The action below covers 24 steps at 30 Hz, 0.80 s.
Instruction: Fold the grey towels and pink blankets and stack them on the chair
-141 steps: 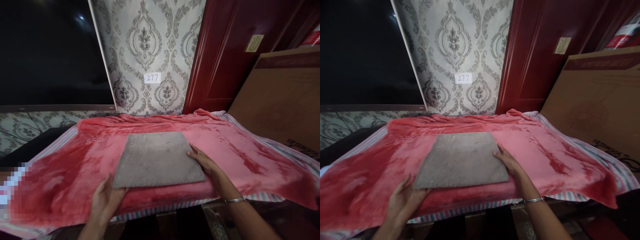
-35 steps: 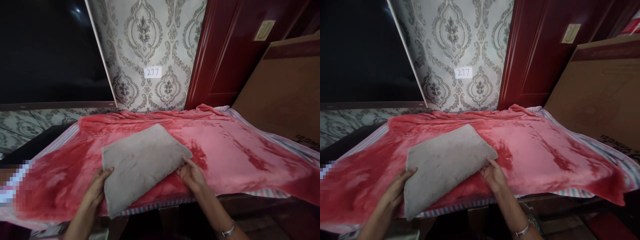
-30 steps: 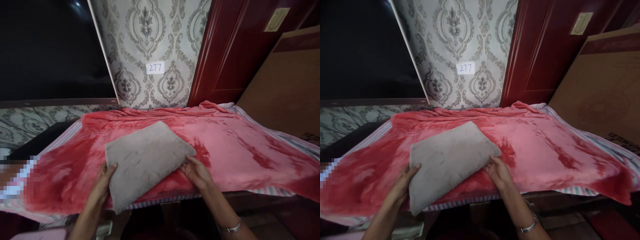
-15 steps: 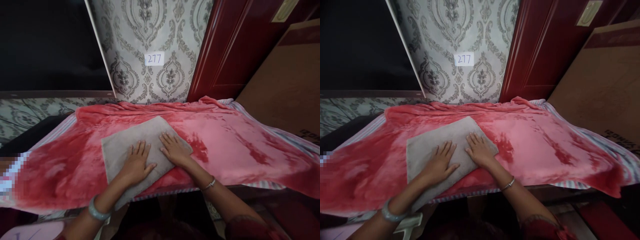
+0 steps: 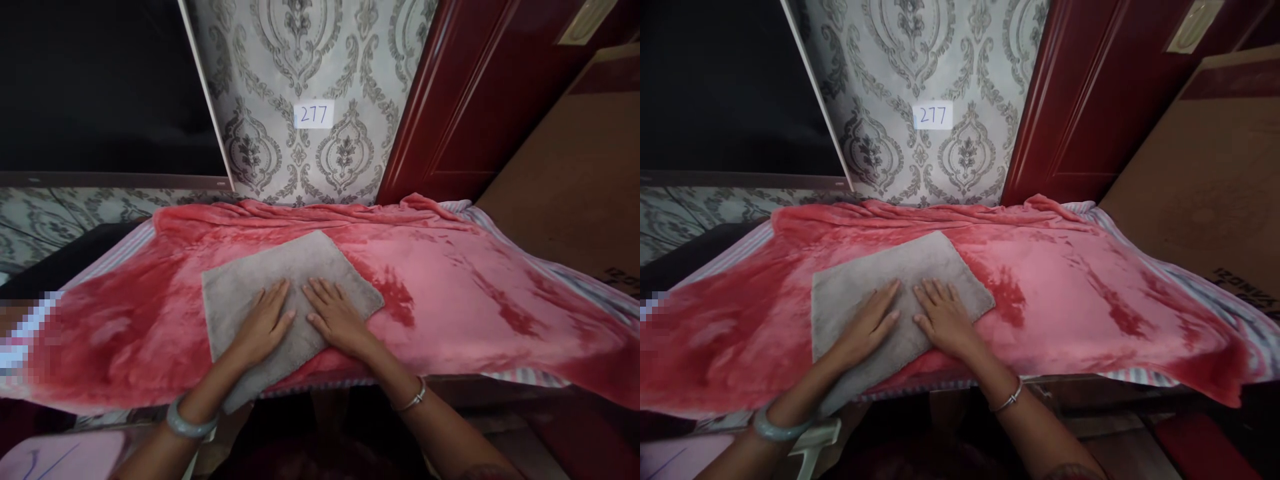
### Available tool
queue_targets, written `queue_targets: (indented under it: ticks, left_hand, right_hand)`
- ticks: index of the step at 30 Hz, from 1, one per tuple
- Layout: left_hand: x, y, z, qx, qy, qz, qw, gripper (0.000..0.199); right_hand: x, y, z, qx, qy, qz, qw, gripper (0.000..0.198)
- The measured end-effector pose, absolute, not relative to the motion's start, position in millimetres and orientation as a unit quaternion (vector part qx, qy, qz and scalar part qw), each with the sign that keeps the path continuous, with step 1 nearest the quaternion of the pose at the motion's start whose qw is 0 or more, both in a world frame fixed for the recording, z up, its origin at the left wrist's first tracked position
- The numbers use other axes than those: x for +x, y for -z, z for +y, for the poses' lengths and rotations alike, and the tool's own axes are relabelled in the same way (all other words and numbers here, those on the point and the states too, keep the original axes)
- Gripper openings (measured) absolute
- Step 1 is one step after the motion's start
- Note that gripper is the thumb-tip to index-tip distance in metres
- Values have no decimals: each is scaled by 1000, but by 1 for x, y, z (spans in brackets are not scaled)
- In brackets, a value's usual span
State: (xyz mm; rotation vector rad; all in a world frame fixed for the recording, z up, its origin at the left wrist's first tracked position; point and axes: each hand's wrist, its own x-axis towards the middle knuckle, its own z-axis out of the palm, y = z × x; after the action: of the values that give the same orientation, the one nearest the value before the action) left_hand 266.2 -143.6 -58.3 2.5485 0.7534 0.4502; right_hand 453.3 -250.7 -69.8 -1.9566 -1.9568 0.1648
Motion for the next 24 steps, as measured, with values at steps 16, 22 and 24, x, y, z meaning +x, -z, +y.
queue_targets:
  ticks: [16, 22, 24]
  left_hand:
    - [223, 46, -152, 909, -202, 346, 116, 64]
    - [233, 71, -159, 926, -144, 347, 33, 67]
    - [231, 74, -161, 928, -144, 343, 21, 67]
  right_hand:
    - [424, 25, -241, -587, -145, -727, 324, 48]
    - [458, 53, -201, -658, -51, -736, 154, 59]
    - [459, 60, -201, -655, -48, -740, 147, 58]
